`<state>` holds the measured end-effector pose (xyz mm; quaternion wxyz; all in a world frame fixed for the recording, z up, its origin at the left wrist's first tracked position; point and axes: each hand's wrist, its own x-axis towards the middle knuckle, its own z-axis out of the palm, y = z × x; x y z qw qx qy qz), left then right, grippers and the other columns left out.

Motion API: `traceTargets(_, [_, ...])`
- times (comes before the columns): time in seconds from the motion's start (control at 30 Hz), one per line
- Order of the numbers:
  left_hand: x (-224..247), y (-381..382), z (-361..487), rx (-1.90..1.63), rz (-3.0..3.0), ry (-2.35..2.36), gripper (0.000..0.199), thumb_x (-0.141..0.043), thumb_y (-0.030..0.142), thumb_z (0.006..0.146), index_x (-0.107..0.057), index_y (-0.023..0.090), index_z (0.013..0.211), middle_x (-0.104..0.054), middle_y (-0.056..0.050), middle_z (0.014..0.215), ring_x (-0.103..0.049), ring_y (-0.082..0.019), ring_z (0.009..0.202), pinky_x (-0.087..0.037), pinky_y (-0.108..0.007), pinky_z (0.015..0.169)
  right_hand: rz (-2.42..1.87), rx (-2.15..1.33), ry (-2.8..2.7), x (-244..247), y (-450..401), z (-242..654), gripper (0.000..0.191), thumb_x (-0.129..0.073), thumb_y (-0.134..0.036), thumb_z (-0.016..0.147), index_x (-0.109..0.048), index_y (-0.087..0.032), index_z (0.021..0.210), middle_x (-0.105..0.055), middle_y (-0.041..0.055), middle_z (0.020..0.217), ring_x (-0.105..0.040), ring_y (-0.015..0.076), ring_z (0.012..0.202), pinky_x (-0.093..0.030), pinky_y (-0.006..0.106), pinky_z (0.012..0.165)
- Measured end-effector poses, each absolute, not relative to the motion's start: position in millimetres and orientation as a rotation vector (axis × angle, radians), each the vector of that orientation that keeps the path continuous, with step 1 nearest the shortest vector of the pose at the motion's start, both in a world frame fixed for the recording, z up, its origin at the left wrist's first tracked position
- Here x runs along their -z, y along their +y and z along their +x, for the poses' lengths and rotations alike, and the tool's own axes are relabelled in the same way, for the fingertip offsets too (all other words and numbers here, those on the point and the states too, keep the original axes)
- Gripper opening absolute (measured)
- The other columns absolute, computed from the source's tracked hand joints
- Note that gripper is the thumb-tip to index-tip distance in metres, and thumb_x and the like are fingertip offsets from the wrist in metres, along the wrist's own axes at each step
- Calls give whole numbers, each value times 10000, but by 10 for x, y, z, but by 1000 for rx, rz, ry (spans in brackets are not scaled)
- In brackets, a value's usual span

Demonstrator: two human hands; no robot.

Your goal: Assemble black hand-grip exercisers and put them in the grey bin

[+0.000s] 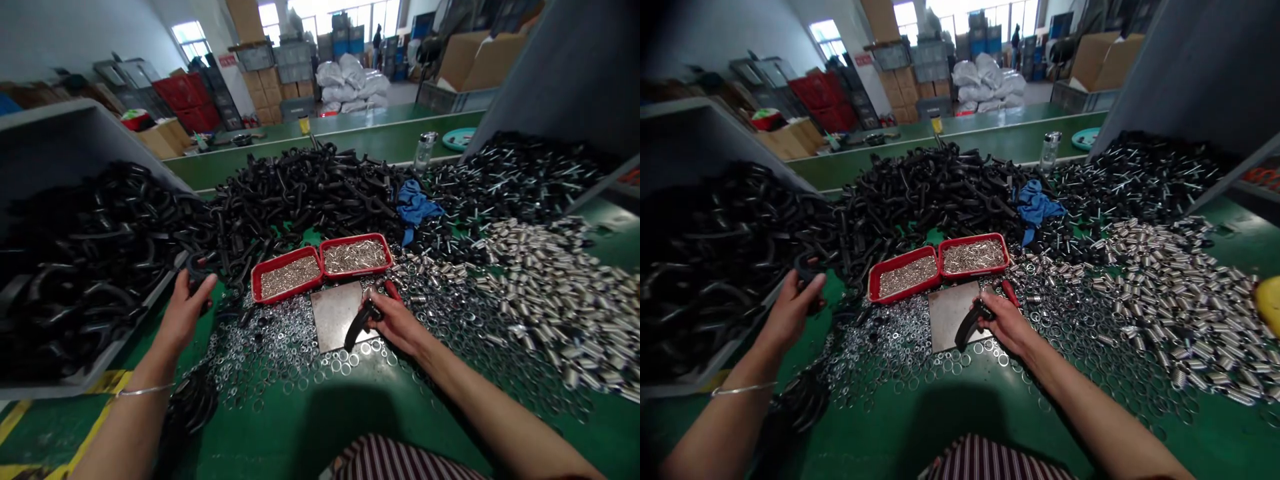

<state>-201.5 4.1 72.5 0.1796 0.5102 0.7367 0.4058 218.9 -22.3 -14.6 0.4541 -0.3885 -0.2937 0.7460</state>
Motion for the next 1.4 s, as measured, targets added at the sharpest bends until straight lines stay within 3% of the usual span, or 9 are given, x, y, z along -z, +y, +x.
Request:
traceTargets(0.1, [-774,-217,-1410,-1376,1247,1633,552,-702,516,811,-524,256,1264,-520,11,895,-520,-132,723,-497,-266,652,-1052,-1755,-870,125,-241,2168,387,-708,-562,841,-662,-187,925,-677,45,879,-622,166,738,-461,263,590])
traceTargets(0.2, [-637,-479,-712,-1267,1069,1409,526,-766,456,773,-503,261,1185,-550,17,900,-550,-108,684,-490,-243,629,-1226,-1502,-1160,68,-256,2161,409,-663,-604,853,-618,-198,884,-621,3,778,-601,170,690,-422,269,581])
traceTargets(0.3, [-425,-648,-106,-1084,940,1163,404,-654,516,870,-508,239,1125,-547,30,787,-553,-95,631,-473,-219,590,-1367,-1114,-1513,9,-268,2173,392,-588,-600,903,-587,-210,855,-545,-29,657,-538,167,625,-392,287,607])
traceTargets(0.4, [-260,-674,266,-963,910,1119,436,-530,621,913,-502,208,1053,-612,16,717,-551,-100,525,-453,-218,507,-1395,-903,-1741,-25,-284,2184,329,-522,-547,958,-554,-226,893,-555,-26,645,-534,180,614,-386,302,624])
traceTargets(0.63, [-185,-589,430,-830,1113,1283,492,-392,665,951,-495,205,810,-550,32,477,-502,-119,399,-372,-215,423,-1370,-876,-1883,-136,-339,2196,271,-459,-468,1005,-490,-241,860,-588,-3,698,-565,189,635,-400,307,627])
traceTargets(0.93, [-43,-568,524,-746,1235,1296,557,-293,662,981,-512,205,749,-463,44,401,-442,-122,343,-343,-234,400,-1327,-855,-2038,-108,-294,2202,231,-451,-425,1019,-489,-230,899,-586,16,770,-574,199,708,-400,308,672])
traceTargets(1.17, [-1,-642,498,-839,1295,1370,494,-318,641,992,-513,191,1050,-505,59,509,-519,-140,441,-389,-244,477,-1315,-931,-1882,-130,-371,2141,263,-427,-420,1024,-464,-237,839,-539,-10,707,-534,176,643,-389,290,626])
traceTargets(1.4, [-225,-695,327,-516,1756,1561,433,-270,504,1031,-481,164,1198,-701,-94,851,-698,-264,829,-488,-353,739,-1230,-1098,-1966,-336,-400,2183,297,-419,-450,1026,-498,-224,850,-557,5,783,-533,176,729,-413,295,684])
